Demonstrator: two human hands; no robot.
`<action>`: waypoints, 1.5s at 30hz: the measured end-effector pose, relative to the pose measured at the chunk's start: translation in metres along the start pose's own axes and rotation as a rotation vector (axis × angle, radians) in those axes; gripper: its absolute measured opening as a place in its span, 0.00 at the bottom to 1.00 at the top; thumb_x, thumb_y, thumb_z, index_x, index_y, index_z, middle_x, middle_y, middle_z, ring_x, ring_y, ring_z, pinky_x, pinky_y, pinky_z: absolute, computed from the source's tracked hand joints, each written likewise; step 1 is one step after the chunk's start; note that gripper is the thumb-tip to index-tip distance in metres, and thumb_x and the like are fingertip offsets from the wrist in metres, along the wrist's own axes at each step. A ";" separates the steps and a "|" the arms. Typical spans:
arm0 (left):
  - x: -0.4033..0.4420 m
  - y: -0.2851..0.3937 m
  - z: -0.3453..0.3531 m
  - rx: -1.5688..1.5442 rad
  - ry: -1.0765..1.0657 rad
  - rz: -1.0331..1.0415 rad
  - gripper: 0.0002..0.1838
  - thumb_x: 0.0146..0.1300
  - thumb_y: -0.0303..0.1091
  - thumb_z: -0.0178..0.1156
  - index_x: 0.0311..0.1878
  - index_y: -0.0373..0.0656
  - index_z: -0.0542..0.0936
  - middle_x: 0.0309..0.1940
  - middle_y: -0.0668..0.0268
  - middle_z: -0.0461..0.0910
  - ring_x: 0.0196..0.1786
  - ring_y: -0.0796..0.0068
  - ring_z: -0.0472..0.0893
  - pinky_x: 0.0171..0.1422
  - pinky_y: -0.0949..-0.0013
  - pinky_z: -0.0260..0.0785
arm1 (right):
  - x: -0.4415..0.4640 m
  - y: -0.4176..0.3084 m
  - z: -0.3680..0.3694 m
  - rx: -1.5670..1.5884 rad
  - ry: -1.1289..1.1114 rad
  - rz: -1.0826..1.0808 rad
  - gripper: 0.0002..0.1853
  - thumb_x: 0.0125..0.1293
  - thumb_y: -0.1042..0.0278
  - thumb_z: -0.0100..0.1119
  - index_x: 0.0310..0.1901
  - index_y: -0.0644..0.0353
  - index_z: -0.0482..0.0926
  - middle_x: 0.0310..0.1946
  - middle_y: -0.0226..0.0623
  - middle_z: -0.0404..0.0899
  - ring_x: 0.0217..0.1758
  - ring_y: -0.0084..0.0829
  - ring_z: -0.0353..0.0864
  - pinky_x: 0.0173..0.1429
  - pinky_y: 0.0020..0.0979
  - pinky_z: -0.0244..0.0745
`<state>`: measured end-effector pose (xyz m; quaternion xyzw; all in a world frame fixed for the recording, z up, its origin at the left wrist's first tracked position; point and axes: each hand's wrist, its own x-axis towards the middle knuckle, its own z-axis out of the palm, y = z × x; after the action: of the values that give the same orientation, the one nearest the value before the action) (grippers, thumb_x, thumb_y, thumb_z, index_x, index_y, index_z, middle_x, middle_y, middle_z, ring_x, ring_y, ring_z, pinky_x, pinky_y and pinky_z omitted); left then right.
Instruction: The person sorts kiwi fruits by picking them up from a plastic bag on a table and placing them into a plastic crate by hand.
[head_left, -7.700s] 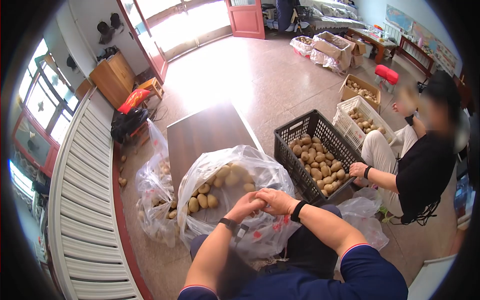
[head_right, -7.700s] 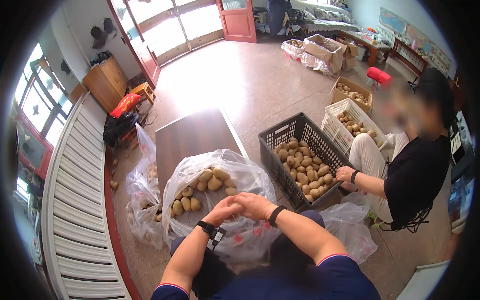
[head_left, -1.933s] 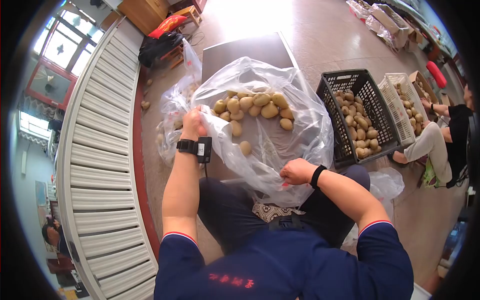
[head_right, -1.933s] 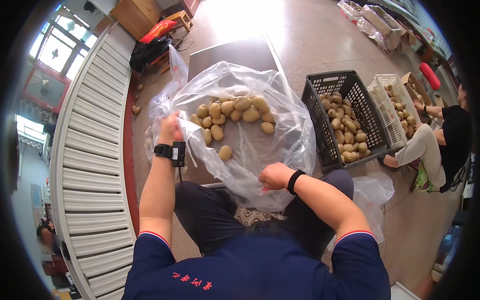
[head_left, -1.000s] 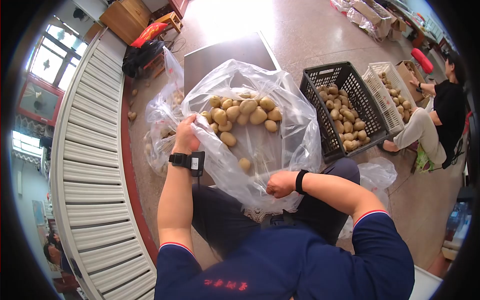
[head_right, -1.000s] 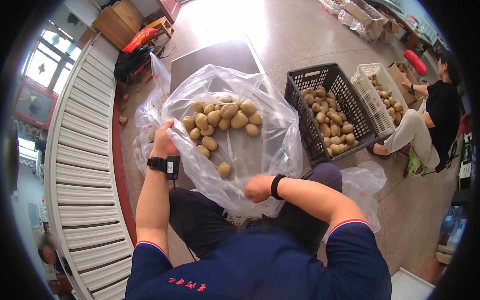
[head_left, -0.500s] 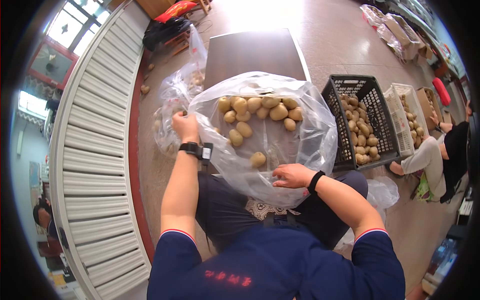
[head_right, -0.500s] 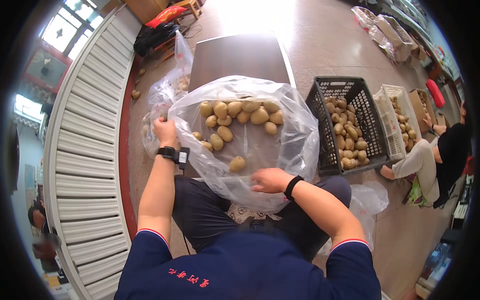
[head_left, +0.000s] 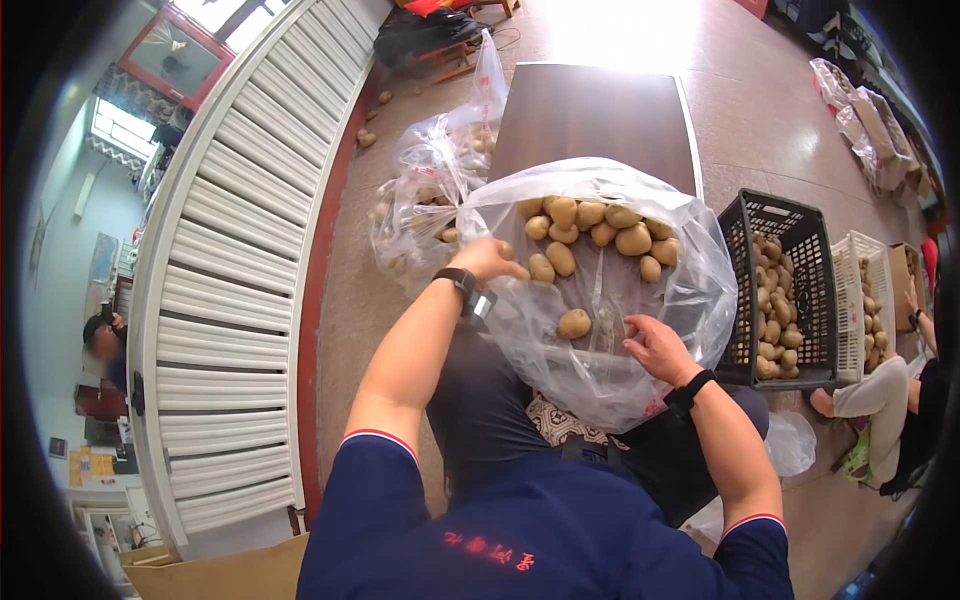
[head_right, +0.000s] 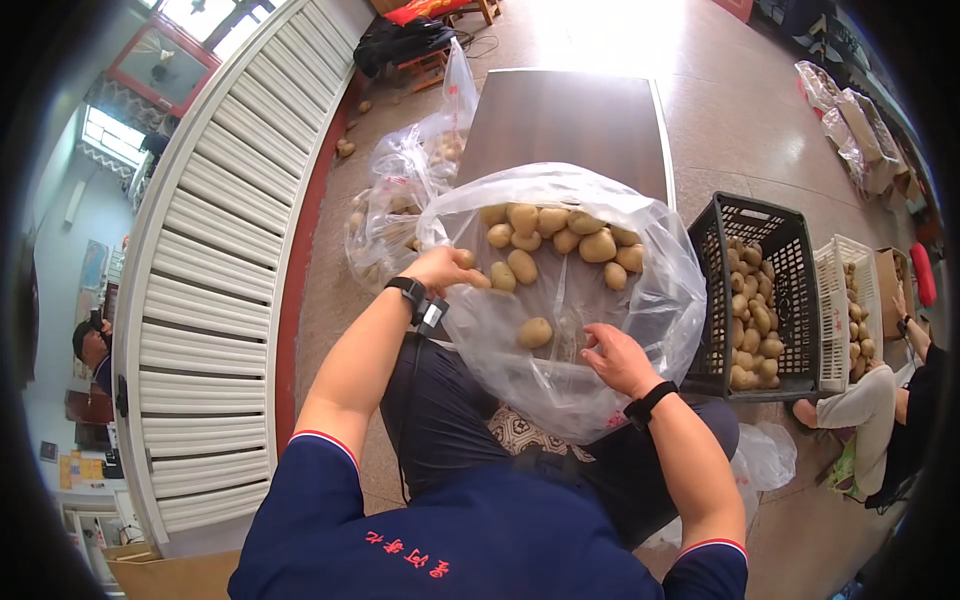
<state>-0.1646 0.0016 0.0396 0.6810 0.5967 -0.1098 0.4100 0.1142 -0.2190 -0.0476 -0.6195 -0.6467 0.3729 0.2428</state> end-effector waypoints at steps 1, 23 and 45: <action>0.015 -0.016 0.000 0.000 0.000 -0.003 0.27 0.47 0.43 0.71 0.49 0.34 0.82 0.42 0.47 0.84 0.42 0.53 0.85 0.47 0.62 0.76 | 0.001 0.000 -0.003 0.036 0.032 0.028 0.20 0.61 0.66 0.63 0.53 0.62 0.75 0.40 0.43 0.81 0.46 0.47 0.81 0.50 0.40 0.75; 0.013 0.018 0.051 0.478 0.133 0.209 0.17 0.57 0.42 0.63 0.49 0.49 0.84 0.51 0.61 0.83 0.56 0.58 0.80 0.59 0.58 0.72 | 0.009 0.017 -0.007 0.222 0.169 0.177 0.24 0.61 0.62 0.61 0.57 0.66 0.73 0.42 0.47 0.84 0.47 0.48 0.83 0.53 0.39 0.76; -0.035 0.061 0.127 -0.885 -0.259 0.253 0.13 0.67 0.36 0.59 0.50 0.41 0.77 0.34 0.67 0.79 0.29 0.81 0.79 0.31 0.76 0.72 | 0.009 0.036 0.003 0.098 0.210 0.133 0.23 0.62 0.66 0.62 0.57 0.67 0.73 0.38 0.43 0.84 0.34 0.33 0.85 0.41 0.33 0.78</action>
<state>-0.0755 -0.1080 0.0072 0.4889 0.4427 0.1218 0.7417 0.1334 -0.2128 -0.0793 -0.6842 -0.5561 0.3523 0.3138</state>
